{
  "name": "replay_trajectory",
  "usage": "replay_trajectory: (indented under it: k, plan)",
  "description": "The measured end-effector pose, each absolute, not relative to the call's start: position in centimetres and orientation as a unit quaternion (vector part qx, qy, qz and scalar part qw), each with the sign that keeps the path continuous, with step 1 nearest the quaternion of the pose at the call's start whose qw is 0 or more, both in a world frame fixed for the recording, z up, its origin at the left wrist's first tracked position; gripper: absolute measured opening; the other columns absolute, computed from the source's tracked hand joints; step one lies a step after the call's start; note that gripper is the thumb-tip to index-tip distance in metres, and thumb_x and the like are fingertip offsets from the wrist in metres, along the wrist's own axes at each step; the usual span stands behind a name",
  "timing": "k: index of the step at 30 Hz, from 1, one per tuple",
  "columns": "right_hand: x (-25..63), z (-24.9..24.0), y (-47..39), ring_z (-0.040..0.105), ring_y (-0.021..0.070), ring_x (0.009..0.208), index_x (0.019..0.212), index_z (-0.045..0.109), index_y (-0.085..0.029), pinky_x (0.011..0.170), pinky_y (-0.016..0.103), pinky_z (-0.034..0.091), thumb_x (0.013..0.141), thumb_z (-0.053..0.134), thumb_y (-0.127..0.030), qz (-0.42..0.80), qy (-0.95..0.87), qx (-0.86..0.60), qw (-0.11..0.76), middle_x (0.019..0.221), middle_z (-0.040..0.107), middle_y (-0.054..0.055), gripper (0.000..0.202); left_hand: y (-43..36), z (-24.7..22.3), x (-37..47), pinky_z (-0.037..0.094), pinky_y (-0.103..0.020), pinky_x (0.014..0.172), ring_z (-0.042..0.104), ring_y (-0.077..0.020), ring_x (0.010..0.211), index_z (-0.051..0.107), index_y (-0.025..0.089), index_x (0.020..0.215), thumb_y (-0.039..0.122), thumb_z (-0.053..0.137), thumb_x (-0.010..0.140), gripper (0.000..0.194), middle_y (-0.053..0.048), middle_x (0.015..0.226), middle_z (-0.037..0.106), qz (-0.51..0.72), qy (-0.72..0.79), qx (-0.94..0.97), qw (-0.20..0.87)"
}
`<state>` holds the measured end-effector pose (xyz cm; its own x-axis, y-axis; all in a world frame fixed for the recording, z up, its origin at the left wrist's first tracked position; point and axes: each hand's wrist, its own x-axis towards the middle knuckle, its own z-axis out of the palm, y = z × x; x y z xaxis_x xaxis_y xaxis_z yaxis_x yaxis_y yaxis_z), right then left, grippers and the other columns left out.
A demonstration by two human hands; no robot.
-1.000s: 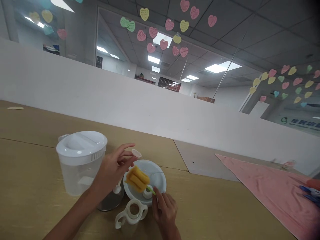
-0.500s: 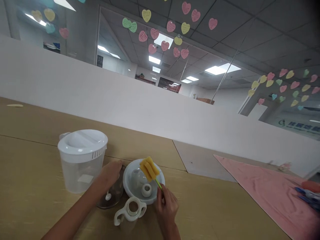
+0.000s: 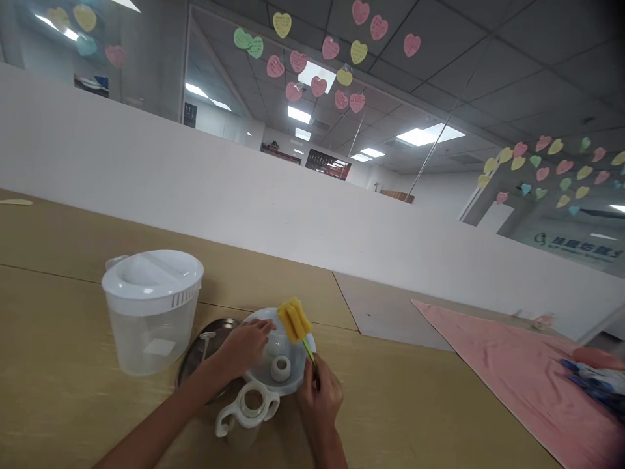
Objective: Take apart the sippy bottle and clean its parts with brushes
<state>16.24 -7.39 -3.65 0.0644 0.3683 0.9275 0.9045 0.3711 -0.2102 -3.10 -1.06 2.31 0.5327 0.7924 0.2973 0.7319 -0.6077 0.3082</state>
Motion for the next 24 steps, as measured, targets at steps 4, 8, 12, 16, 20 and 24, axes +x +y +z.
replay_trajectory:
  k: [4, 8, 12, 16, 20, 24]
  plan:
    - [16.3, -3.8, -7.4, 0.053, 0.0099, 0.048, 0.093, 0.061, -0.012, 0.050, 0.022, 0.041, 0.091, 0.048, -0.022, -0.247, -0.642, -0.502, 0.525, 0.058, 0.060, 0.002, 0.017, -1.1, 0.8, -2.1, 0.036, -0.045, 0.102, 0.047, -0.0285, 0.123, 0.056, 0.020, 0.121, 0.014, 0.045, 0.085, 0.038, -0.012, 0.131, 0.054, 0.169, 0.375, 0.906, 0.097]
    - [16.3, -3.7, -7.4, 0.052, 0.0094, 0.046, 0.089, 0.062, -0.011, 0.049, 0.021, 0.040, 0.090, 0.048, -0.022, -0.251, -0.645, -0.503, 0.517, 0.056, 0.057, 0.002, 0.018, -1.2, 0.8, -2.4, 0.034, -0.046, 0.104, 0.043, -0.0290, 0.126, 0.058, 0.024, 0.119, 0.025, 0.051, 0.085, 0.034, -0.009, 0.134, 0.051, 0.170, 0.363, 0.910, 0.103]
    - [16.2, -3.6, -7.4, 0.052, 0.0091, 0.047, 0.089, 0.062, -0.011, 0.049, 0.020, 0.040, 0.090, 0.049, -0.022, -0.263, -0.650, -0.496, 0.513, 0.056, 0.057, 0.001, 0.017, -1.3, 1.3, -2.3, 0.039, -0.042, 0.100, 0.052, -0.0274, 0.115, 0.066, 0.020, 0.100, 0.021, 0.054, 0.082, 0.021, -0.008, 0.123, 0.060, 0.166, 0.371, 0.907, 0.106]
    - [16.2, -3.5, -7.3, 0.051, 0.0089, 0.046, 0.089, 0.061, -0.012, 0.049, 0.020, 0.040, 0.090, 0.048, -0.022, -0.256, -0.642, -0.502, 0.520, 0.056, 0.057, 0.001, 0.017, -1.3, 1.1, -2.2, 0.039, -0.047, 0.098, 0.053, -0.0306, 0.113, 0.067, 0.023, 0.105, 0.020, 0.054, 0.082, 0.026, -0.011, 0.127, 0.055, 0.167, 0.384, 0.903, 0.094]
    - [16.3, -3.7, -7.3, 0.051, 0.0088, 0.046, 0.088, 0.061, -0.012, 0.049, 0.021, 0.040, 0.090, 0.048, -0.024, -0.252, -0.641, -0.507, 0.518, 0.055, 0.056, 0.000, 0.018, -1.3, 0.9, -2.2, 0.043, -0.046, 0.094, 0.054, -0.0327, 0.112, 0.063, 0.021, 0.114, 0.022, 0.054, 0.082, 0.034, -0.016, 0.131, 0.050, 0.162, 0.400, 0.896, 0.105]
    - [16.4, -3.8, -7.3, 0.051, 0.0086, 0.045, 0.087, 0.062, -0.013, 0.048, 0.021, 0.039, 0.090, 0.047, -0.024, -0.251, -0.641, -0.512, 0.514, 0.054, 0.056, 0.000, 0.019, -1.2, 1.1, -2.4, 0.044, -0.042, 0.095, 0.055, -0.0298, 0.111, 0.059, 0.019, 0.118, 0.019, 0.053, 0.081, 0.038, -0.015, 0.130, 0.051, 0.183, 0.405, 0.887, 0.127]
